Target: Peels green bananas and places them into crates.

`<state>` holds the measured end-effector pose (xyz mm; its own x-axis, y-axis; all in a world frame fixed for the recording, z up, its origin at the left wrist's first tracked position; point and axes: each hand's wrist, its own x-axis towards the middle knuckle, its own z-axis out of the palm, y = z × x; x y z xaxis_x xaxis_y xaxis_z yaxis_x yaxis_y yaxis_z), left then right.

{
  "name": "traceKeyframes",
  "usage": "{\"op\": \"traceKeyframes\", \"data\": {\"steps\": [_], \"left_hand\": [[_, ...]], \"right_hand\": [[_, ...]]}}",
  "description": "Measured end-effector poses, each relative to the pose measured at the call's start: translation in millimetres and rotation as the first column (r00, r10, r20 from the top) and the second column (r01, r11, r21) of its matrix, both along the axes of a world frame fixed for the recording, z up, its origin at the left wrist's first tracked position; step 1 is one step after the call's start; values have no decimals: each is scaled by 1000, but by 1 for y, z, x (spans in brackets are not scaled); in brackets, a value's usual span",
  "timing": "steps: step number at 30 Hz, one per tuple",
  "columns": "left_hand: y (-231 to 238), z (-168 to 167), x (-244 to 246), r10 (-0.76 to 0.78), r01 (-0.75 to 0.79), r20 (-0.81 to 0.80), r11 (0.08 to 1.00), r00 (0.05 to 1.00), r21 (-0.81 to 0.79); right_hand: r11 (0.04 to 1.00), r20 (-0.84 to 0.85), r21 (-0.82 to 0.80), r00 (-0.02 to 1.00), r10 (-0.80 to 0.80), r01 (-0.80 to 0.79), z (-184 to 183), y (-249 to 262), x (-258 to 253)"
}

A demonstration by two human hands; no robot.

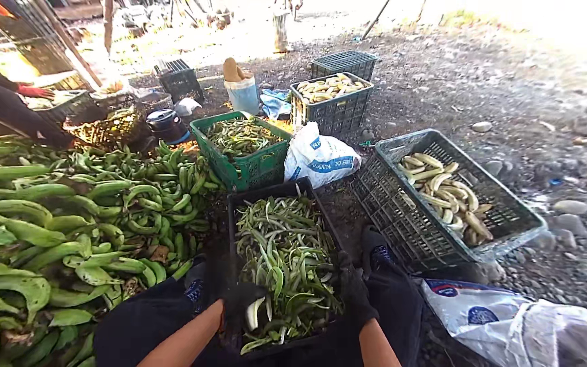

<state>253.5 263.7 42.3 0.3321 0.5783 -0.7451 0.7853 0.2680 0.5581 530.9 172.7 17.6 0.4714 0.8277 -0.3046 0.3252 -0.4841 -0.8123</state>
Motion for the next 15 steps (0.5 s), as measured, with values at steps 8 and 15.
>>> {"op": "traceKeyframes", "data": {"steps": [8,15], "left_hand": [[52,154,192,214,-179,883,972,418,-151],[38,100,179,-266,35,280,780,922,625]], "right_hand": [[999,-187,17,982,-30,34,8,3,0],[872,-467,309,859,-210,381,-10,-2,8]]}}
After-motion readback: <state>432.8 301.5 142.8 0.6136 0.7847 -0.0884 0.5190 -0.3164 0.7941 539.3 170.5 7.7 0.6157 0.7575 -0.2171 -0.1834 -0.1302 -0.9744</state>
